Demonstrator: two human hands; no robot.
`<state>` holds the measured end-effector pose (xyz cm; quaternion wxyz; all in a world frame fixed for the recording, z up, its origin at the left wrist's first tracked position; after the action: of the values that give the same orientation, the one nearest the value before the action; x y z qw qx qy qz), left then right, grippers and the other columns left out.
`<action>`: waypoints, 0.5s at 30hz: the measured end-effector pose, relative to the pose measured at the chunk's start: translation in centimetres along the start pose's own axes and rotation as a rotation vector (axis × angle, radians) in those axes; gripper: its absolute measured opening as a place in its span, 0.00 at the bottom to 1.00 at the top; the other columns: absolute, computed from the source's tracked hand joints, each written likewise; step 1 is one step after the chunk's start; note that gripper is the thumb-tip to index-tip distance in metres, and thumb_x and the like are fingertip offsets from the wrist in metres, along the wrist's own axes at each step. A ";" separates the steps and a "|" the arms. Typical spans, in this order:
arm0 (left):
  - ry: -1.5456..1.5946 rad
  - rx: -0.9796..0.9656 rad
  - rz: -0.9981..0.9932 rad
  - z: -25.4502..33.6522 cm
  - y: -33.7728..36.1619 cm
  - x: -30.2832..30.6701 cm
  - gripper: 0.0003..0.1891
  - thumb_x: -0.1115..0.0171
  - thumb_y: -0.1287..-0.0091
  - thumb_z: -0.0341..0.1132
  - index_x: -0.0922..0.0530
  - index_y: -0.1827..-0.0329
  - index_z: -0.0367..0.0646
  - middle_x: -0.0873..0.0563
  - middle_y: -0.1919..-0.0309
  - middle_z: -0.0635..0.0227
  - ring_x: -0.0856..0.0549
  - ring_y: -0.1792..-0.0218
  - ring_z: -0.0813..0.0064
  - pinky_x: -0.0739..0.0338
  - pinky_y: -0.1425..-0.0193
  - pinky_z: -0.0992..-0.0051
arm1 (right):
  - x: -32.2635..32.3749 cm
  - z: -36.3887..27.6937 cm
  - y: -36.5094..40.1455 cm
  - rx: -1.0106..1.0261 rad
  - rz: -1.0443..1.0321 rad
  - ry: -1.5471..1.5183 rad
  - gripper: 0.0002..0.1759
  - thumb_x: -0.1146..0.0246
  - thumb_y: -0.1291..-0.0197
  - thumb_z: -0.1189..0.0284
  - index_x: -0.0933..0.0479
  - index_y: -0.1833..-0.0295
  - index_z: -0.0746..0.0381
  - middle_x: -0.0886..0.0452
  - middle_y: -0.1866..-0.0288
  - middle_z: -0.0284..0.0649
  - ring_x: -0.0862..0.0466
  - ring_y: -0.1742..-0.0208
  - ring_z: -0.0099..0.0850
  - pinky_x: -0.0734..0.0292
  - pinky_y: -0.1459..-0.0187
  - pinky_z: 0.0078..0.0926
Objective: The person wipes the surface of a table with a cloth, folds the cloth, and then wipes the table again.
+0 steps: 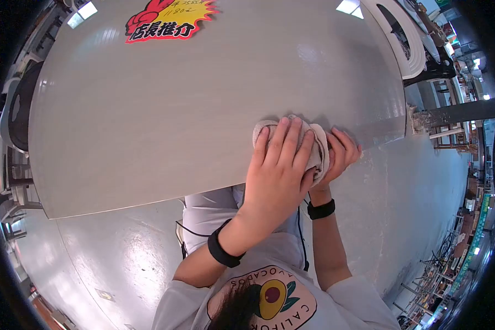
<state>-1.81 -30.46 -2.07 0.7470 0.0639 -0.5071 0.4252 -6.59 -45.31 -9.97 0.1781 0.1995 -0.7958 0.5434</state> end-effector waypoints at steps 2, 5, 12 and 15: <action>0.016 0.007 -0.016 -0.6 0.3 0.4 0.30 0.37 0.40 0.43 0.28 0.34 0.43 0.29 0.32 0.55 0.33 0.29 0.55 0.44 0.25 0.52 | -0.2 -0.1 -0.1 0.000 0.017 -0.018 0.20 0.57 0.26 0.60 0.19 0.50 0.52 0.22 0.46 0.32 0.26 0.39 0.32 0.56 0.28 0.51; 0.010 0.073 -0.041 -2.2 1.2 2.5 0.30 0.37 0.40 0.43 0.28 0.33 0.44 0.30 0.31 0.56 0.33 0.29 0.54 0.44 0.25 0.52 | -0.1 -0.4 -0.4 -0.010 0.034 -0.038 0.21 0.58 0.27 0.61 0.18 0.51 0.54 0.21 0.46 0.33 0.26 0.39 0.33 0.56 0.28 0.50; -0.353 0.319 0.127 -11.5 5.8 8.8 0.28 0.38 0.37 0.42 0.27 0.33 0.48 0.28 0.32 0.56 0.32 0.30 0.53 0.43 0.26 0.51 | 0.0 -0.5 -0.4 -0.003 0.030 -0.021 0.20 0.57 0.30 0.65 0.18 0.53 0.58 0.20 0.47 0.35 0.25 0.41 0.33 0.56 0.28 0.48; -0.449 0.422 0.185 -16.0 8.7 11.6 0.25 0.42 0.32 0.41 0.28 0.32 0.48 0.28 0.32 0.57 0.32 0.30 0.52 0.43 0.26 0.54 | -0.1 -0.4 -0.3 0.007 0.035 -0.032 0.20 0.57 0.30 0.65 0.18 0.53 0.58 0.20 0.47 0.35 0.25 0.41 0.33 0.57 0.28 0.48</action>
<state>4.81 -9.92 -3.25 0.5450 0.2633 -0.5636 0.5622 -6.33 -45.06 -9.61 0.1550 0.1952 -0.7999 0.5459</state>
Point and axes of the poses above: each hand's wrist, its own y-axis away from the middle knuckle, its own x-axis out of the back of the hand, z = x × y, the point moved 3 cm from there along -y, towards the middle knuckle
